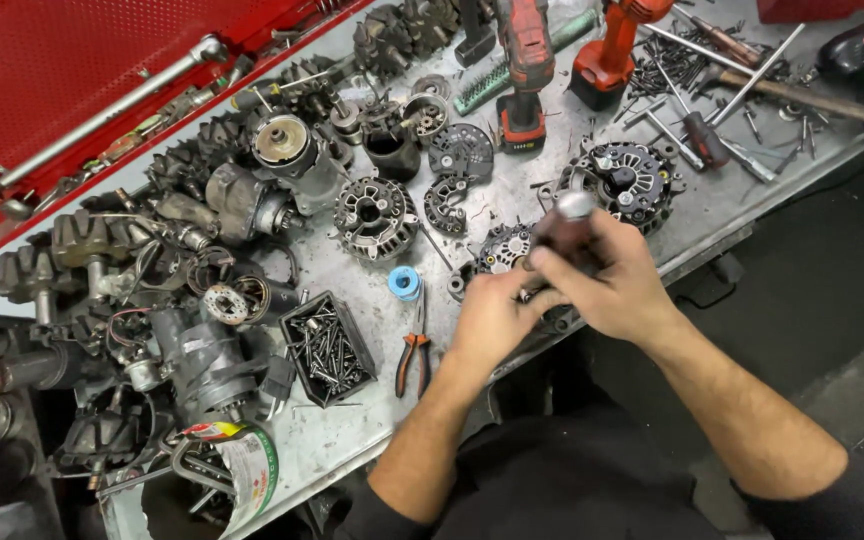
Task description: Repairing and reassembling car alternators on a workbench in an auto repair shop.
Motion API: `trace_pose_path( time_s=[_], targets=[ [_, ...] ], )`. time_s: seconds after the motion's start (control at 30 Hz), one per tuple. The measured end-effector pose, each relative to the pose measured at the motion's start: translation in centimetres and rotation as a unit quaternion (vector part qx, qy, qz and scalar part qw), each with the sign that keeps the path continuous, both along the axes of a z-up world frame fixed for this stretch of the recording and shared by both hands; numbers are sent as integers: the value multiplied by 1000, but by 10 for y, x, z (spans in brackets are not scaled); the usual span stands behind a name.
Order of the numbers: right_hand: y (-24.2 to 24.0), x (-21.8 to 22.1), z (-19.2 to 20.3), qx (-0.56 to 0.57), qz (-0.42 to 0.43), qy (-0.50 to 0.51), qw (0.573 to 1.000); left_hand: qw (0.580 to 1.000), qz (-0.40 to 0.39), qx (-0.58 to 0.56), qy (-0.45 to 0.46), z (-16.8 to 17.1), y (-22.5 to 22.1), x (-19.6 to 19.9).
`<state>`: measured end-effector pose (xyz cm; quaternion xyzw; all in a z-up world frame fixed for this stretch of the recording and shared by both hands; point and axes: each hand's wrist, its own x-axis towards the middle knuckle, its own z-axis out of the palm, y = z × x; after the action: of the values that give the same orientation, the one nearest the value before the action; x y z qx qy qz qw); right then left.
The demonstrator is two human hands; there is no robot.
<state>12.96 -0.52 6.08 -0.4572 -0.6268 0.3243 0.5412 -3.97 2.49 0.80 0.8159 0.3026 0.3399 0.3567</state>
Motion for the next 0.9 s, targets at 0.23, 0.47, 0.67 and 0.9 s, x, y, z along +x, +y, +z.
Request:
trace_pose_path(
  time_s=[0.23, 0.47, 0.67, 0.9],
  targets=[
    [9, 8, -2, -65, 50, 153, 985, 984, 125, -80, 102, 10, -7, -2],
    [4, 1, 19, -49, 121, 228, 965, 981, 50, -32, 182, -1, -9, -6],
    [6, 1, 23, -21, 46, 185, 982, 967, 92, -35, 235, -7, -12, -5],
    [8, 14, 22, -127, 167, 215, 954, 989, 56, 24, -131, 10, -18, -7]
  ],
)
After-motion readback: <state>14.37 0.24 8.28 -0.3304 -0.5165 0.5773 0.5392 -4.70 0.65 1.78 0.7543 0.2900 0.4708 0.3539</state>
